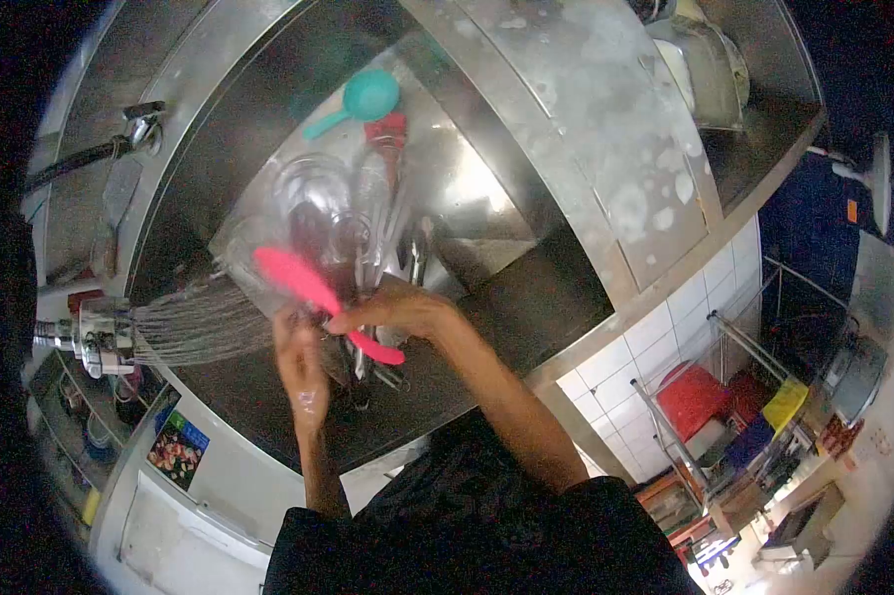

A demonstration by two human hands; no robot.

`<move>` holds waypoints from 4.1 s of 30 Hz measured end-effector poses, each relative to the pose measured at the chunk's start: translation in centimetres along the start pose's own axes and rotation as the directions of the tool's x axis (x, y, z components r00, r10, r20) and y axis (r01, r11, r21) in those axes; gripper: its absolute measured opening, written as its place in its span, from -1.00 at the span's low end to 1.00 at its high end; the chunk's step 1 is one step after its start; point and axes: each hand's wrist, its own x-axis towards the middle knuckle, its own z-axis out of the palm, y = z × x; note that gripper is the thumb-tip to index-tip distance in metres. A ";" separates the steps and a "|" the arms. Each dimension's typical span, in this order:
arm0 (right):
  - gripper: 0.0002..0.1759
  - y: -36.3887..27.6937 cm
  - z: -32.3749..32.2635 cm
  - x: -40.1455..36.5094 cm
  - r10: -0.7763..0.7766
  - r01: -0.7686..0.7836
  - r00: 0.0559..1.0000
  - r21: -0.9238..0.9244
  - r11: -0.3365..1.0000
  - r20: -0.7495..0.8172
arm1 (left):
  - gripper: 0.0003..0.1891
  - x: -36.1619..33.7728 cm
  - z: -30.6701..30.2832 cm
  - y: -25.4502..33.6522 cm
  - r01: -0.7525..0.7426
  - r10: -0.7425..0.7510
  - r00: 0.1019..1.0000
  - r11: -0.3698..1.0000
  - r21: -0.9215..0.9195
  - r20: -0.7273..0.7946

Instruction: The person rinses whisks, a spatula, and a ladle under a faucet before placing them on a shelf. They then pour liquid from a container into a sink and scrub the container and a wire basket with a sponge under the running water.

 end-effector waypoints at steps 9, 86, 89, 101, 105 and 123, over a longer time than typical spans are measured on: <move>-0.50 0.3 5.0 2.4 0.010 -0.087 0.921 0.182 0.979 0.389 | -0.61 -3.4 4.6 -15.7 0.369 -0.351 0.929 0.890 -0.266 0.113; -0.57 1.4 -7.3 -1.3 0.000 -0.121 0.843 -0.188 0.975 -0.538 | -0.51 11.0 10.2 -14.6 -0.025 0.009 0.999 0.913 0.408 0.042; -0.56 3.3 -9.1 -1.0 0.076 -0.202 0.847 -0.187 0.961 -0.525 | -0.49 4.1 7.0 -12.9 0.138 -0.146 0.989 0.933 0.332 -0.002; -0.61 2.7 -8.7 -1.0 0.082 -0.128 0.887 -0.072 0.989 -0.454 | -0.33 -2.2 3.2 -5.4 0.133 -0.126 0.991 0.952 0.276 -0.041; -0.60 2.8 -8.8 -1.1 0.062 -0.148 0.890 -0.157 0.976 -0.453 | -0.27 -3.2 2.1 -6.2 -0.004 0.046 0.988 0.961 0.277 -0.147; -0.56 3.3 -9.3 -0.4 0.142 -0.230 0.885 -0.151 0.961 -0.444 | -0.33 -2.9 -3.9 -1.2 0.389 -0.207 0.921 0.414 -0.823 0.331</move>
